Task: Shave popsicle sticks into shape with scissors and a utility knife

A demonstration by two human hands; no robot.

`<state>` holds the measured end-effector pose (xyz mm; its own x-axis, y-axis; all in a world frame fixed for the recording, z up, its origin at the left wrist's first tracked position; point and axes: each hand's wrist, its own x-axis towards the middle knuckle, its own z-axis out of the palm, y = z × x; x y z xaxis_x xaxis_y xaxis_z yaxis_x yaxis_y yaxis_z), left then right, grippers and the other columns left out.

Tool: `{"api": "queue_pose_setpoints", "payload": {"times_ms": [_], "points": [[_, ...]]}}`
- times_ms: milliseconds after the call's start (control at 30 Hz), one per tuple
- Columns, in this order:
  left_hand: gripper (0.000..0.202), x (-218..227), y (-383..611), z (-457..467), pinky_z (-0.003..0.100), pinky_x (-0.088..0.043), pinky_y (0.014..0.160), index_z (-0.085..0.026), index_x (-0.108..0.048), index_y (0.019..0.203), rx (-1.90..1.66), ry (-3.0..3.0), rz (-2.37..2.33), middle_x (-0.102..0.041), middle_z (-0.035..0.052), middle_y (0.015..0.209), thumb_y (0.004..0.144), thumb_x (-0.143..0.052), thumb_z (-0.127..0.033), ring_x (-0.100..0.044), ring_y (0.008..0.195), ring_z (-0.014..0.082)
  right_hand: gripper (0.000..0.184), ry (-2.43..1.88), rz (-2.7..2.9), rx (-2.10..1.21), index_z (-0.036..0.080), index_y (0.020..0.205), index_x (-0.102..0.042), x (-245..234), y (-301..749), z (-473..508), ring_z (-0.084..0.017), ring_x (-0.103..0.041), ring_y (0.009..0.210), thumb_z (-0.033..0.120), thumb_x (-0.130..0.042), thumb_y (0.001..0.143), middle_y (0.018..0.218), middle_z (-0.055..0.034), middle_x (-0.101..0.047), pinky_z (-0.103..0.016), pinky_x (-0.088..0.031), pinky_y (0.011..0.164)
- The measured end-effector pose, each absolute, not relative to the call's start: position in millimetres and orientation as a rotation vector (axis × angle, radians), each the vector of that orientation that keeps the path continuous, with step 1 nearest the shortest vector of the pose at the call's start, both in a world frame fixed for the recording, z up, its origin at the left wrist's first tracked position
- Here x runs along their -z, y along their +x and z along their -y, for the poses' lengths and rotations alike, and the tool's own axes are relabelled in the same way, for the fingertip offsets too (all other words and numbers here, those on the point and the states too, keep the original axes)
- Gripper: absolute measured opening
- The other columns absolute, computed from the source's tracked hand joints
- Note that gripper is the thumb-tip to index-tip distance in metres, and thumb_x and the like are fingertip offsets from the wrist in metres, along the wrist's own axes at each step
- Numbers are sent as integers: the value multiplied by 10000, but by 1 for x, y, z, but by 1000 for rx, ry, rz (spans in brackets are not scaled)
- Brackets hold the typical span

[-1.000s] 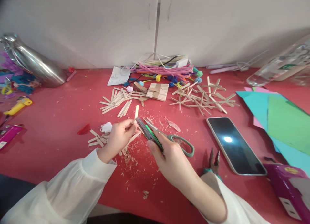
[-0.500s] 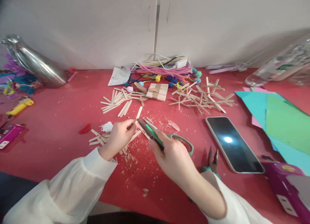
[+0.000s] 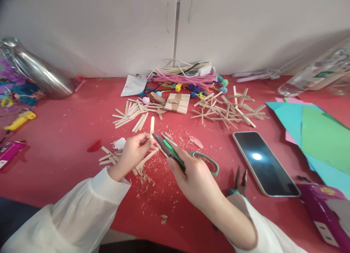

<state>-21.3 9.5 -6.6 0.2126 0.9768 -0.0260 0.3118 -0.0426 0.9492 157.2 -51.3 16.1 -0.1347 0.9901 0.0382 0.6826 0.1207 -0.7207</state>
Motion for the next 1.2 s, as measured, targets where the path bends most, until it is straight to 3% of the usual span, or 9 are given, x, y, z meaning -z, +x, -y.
{"api": "queue_pose_setpoints", "payload": {"times_ms": [167,467,1200], "points": [[196,4,-21,-9,225,-527,628,-154,-545,746,-888,1509,-1251,-665,45,747,851,-488,-309,-684,695,156,278,-1629,1912,-728,175,898,-580,-16,157,52,-115,-463,430,382,-398,868,510,36,-515,-216,-382,439],[216,1,-19,-8,219,-532,607,-151,-548,746,-917,1486,-1262,-667,51,739,851,-487,-330,-683,687,155,286,-1620,1897,-717,169,986,-584,-18,156,52,-92,-420,393,367,-414,868,491,64,-480,-197,-374,424],[214,6,-22,-8,245,-503,639,-175,-558,748,-901,1659,-1302,-669,30,696,869,-457,-319,-670,685,155,258,-1603,1929,-689,186,935,-587,-22,154,50,-110,-481,445,362,-406,880,568,25,-566,-218,-378,443]]}}
